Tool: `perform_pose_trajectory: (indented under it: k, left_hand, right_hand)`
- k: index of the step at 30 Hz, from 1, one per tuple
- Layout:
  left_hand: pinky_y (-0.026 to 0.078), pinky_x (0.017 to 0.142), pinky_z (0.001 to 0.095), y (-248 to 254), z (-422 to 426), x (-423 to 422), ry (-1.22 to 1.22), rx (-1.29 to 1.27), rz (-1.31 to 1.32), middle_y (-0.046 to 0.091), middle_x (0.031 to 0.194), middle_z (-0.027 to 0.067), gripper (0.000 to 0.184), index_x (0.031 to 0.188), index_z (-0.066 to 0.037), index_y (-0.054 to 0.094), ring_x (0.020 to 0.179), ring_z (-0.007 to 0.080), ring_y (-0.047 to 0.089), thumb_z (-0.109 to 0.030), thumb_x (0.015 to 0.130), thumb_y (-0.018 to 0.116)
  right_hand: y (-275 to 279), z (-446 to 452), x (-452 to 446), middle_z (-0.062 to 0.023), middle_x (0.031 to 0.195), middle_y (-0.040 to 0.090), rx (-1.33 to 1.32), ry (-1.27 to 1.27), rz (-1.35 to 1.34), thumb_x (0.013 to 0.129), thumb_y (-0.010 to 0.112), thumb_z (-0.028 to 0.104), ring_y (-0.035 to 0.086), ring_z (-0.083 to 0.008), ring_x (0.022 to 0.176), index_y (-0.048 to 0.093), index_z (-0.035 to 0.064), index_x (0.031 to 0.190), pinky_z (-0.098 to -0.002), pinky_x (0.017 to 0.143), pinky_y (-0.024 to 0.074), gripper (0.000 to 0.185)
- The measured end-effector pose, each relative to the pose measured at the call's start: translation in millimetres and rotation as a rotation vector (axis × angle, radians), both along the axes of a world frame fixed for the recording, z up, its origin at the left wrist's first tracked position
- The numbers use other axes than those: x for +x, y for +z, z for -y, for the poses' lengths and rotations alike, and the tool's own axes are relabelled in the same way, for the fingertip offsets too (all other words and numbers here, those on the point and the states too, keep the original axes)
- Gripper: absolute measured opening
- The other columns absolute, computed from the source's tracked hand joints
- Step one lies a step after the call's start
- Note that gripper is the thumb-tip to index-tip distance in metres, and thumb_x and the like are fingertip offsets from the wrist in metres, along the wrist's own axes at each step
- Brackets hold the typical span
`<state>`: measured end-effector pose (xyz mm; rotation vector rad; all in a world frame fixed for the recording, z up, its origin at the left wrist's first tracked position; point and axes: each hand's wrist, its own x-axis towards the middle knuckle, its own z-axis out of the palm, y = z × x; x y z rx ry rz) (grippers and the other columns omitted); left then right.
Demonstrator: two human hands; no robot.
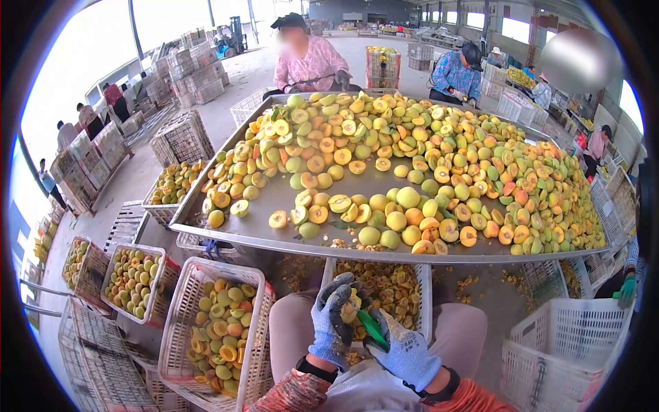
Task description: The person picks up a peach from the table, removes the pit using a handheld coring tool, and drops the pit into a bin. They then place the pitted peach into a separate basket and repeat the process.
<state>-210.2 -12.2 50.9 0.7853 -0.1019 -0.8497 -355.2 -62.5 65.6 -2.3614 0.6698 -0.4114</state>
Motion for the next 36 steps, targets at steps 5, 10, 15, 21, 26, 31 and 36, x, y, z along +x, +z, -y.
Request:
perform_pose_trajectory:
  k: [5,10,15,21,26,31,36]
  left_hand:
    - [0.051,0.080,0.0361,-15.1,7.1,-3.0,-0.025,0.029,0.051,0.060,0.106,0.0129,0.033,0.116,0.002,0.053,0.094,0.0218,0.060,-0.010,0.085,0.057]
    - [0.054,0.077,0.0364,-31.0,6.0,2.2,-0.113,0.206,0.180,0.060,0.108,0.0134,0.030,0.113,0.004,0.053,0.095,0.0215,0.060,-0.013,0.088,0.056]
    - [0.053,0.068,0.0267,-23.9,1.9,17.3,-0.322,0.435,0.610,0.065,0.099,0.0107,0.023,0.107,0.004,0.059,0.082,0.0173,0.063,-0.003,0.086,0.057]
    - [0.052,0.069,0.0281,-44.3,27.7,10.6,0.036,0.436,0.601,0.065,0.091,0.0145,0.021,0.098,0.007,0.060,0.075,0.0197,0.063,-0.010,0.086,0.056]
    - [0.052,0.069,0.0304,-43.4,28.0,14.1,0.012,0.355,0.714,0.065,0.093,0.0159,0.023,0.100,0.007,0.060,0.075,0.0208,0.063,-0.011,0.086,0.056]
    - [0.052,0.065,0.0293,-29.0,41.8,18.0,-0.172,0.382,0.542,0.065,0.091,0.0136,0.022,0.101,0.004,0.060,0.073,0.0192,0.063,-0.011,0.086,0.056]
    - [0.053,0.062,0.0288,-35.0,34.2,13.0,-0.146,0.374,0.299,0.065,0.088,0.0126,0.022,0.100,0.004,0.062,0.073,0.0197,0.063,-0.013,0.086,0.056]
  right_hand:
    - [-29.1,0.5,2.2,-0.0182,0.086,0.063,-0.116,-0.107,-0.093,0.076,0.065,0.029,0.063,-0.0322,0.067,0.044,0.0043,0.126,-0.0402,0.058,0.0494,0.059]
    - [-28.2,13.4,-0.5,-0.0185,0.081,0.062,0.117,0.052,-0.144,0.079,0.063,0.029,0.063,-0.0326,0.069,0.046,0.0037,0.123,-0.0407,0.058,0.0488,0.053]
    - [-51.7,10.6,-6.3,-0.0222,0.082,0.062,0.255,0.175,0.159,0.080,0.060,0.025,0.061,-0.0369,0.072,0.046,0.0009,0.123,-0.0432,0.061,0.0481,0.052]
    - [-52.6,2.9,15.5,-0.0251,0.080,0.061,0.403,0.009,-0.116,0.078,0.057,0.020,0.060,-0.0407,0.072,0.039,-0.0001,0.125,-0.0476,0.063,0.0471,0.054]
    - [-72.2,-2.2,21.8,-0.0263,0.079,0.060,0.468,-0.041,0.110,0.076,0.058,0.018,0.060,-0.0383,0.065,0.037,-0.0003,0.126,-0.0479,0.056,0.0467,0.057]
    - [-31.0,39.0,16.3,-0.0034,0.062,0.046,1.176,0.034,0.031,0.079,0.062,0.019,0.043,-0.0112,0.043,0.043,0.0064,0.098,-0.0280,0.037,0.0377,0.030]
    - [-24.1,40.7,12.0,-0.0173,0.075,0.060,0.899,0.064,-0.110,0.077,0.063,0.020,0.059,-0.0273,0.052,0.046,0.0023,0.106,-0.0360,0.047,0.0466,0.038]
